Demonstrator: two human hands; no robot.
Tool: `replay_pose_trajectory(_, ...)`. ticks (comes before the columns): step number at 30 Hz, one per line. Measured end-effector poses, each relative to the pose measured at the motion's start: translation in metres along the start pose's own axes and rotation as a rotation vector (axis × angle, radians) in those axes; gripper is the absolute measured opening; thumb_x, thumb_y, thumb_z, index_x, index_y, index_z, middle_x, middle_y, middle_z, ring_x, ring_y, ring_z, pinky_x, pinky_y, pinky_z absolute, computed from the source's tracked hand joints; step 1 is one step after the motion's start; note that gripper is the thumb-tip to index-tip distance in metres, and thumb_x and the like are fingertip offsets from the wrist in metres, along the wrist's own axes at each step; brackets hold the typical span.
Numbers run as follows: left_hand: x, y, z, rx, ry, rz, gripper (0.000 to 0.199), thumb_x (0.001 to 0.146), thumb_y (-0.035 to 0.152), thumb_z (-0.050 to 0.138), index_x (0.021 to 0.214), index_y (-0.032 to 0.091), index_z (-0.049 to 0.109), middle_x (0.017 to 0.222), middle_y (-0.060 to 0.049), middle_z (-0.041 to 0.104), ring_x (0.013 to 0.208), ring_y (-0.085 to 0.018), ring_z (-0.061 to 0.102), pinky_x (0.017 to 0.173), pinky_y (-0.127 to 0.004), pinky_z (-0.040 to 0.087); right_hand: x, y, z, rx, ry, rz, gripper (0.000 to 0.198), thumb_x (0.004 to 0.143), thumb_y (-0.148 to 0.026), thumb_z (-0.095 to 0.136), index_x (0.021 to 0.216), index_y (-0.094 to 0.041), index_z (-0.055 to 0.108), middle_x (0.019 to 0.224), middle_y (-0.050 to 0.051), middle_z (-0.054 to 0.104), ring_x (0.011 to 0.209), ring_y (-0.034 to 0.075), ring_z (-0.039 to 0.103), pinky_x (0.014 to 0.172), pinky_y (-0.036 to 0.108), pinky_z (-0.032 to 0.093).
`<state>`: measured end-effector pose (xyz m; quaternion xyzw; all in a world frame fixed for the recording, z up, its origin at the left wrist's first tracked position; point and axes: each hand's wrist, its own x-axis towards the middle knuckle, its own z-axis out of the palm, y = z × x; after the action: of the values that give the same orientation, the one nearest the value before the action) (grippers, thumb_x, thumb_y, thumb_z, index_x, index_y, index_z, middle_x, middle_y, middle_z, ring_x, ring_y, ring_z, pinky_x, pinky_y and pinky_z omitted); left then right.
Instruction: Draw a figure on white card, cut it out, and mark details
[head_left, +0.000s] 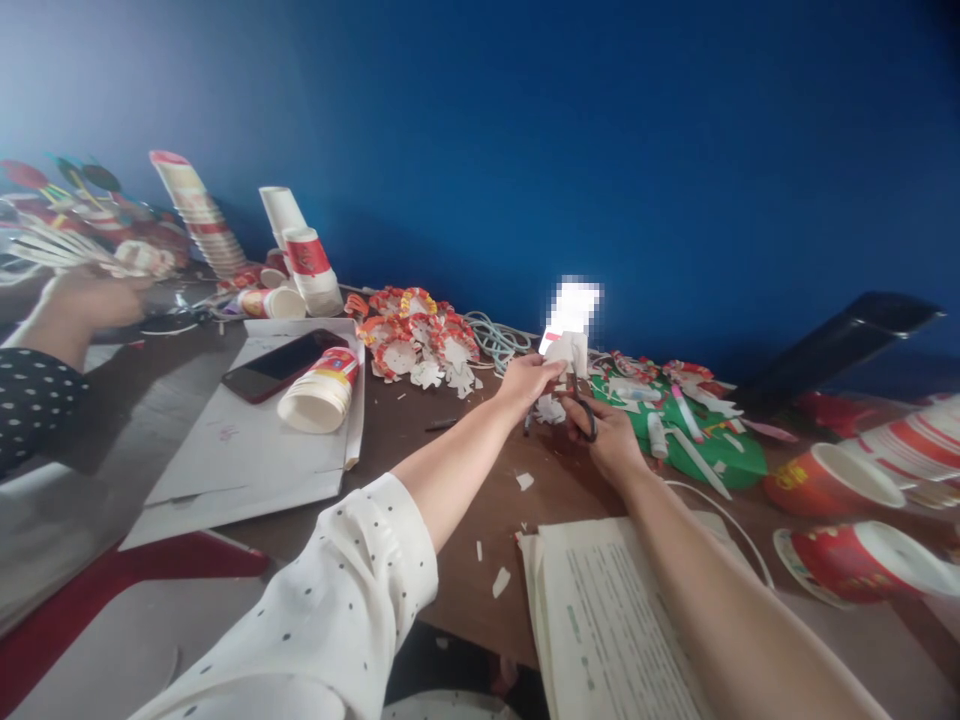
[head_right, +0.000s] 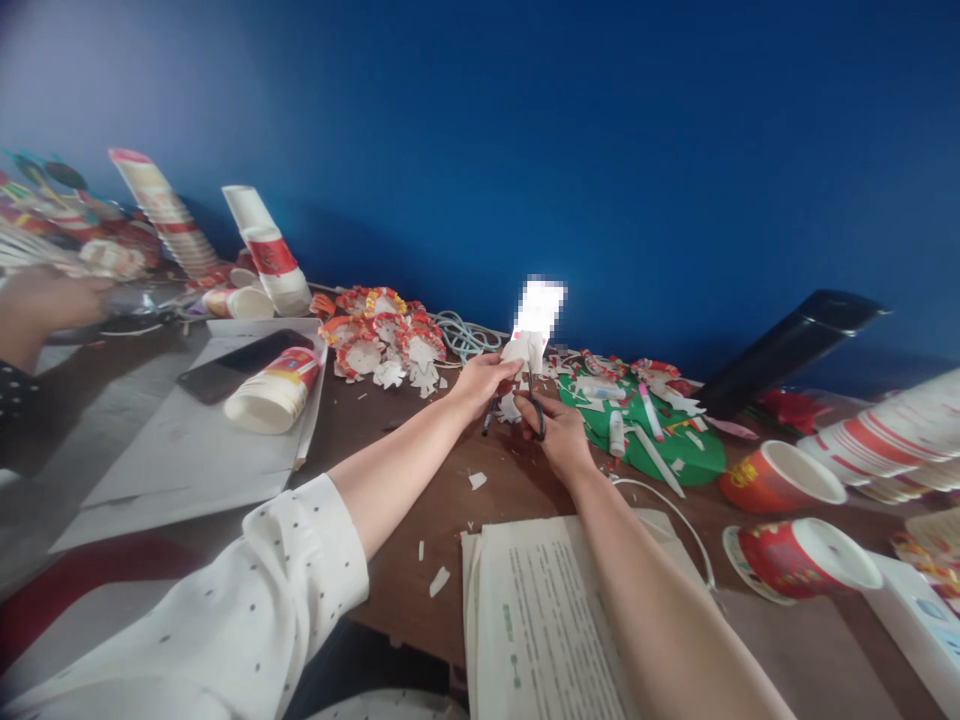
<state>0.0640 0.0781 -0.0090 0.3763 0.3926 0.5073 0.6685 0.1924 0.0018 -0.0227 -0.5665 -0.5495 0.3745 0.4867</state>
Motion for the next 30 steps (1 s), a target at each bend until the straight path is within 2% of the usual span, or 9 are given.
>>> replay_pose_trajectory(5, 0.005, -0.012, 0.000, 0.077, -0.043, 0.038, 0.012, 0.078, 0.022, 0.078, 0.071, 0.015, 0.070, 0.063, -0.002, 0.067, 0.059, -0.013, 0.061, 0.064, -0.024, 0.047, 0.000, 0.000, -0.001, 0.050, 0.007, 0.025, 0.049, 0.074, -0.066, 0.077, 0.064, -0.020, 0.062, 0.057, 0.000, 0.055, 0.053, 0.013, 0.047, 0.050, 0.027, 0.035)
replay_pose_trajectory(14, 0.003, -0.014, 0.001, 0.136, 0.038, 0.033, 0.017, 0.072, 0.027, 0.083, 0.069, 0.017, 0.070, 0.061, 0.000, 0.064, 0.056, -0.012, 0.057, 0.061, -0.023, 0.044, 0.004, 0.011, -0.001, 0.025, 0.004, -0.018, 0.054, 0.077, -0.070, 0.073, 0.058, -0.021, 0.059, 0.052, -0.001, 0.053, 0.050, 0.012, 0.043, 0.049, 0.028, 0.031)
replay_pose_trajectory(21, -0.001, -0.015, 0.002, 0.156, 0.033, 0.058, 0.011, 0.077, 0.025, 0.077, 0.072, 0.017, 0.071, 0.057, 0.003, 0.060, 0.052, -0.010, 0.050, 0.057, -0.022, 0.039, 0.004, 0.011, 0.003, 0.136, 0.034, 0.054, 0.052, 0.068, -0.069, 0.079, 0.063, -0.021, 0.059, 0.056, -0.001, 0.054, 0.049, 0.012, 0.045, 0.045, 0.027, 0.030)
replay_pose_trajectory(30, 0.001, -0.020, 0.000, 0.178, 0.039, 0.061, 0.013, 0.075, 0.027, 0.078, 0.074, 0.017, 0.071, 0.061, 0.001, 0.062, 0.053, -0.010, 0.050, 0.056, -0.023, 0.037, 0.002, 0.007, 0.003, 0.069, 0.037, 0.033, 0.051, 0.073, -0.068, 0.077, 0.060, -0.022, 0.059, 0.052, -0.001, 0.052, 0.049, 0.012, 0.042, 0.047, 0.029, 0.029)
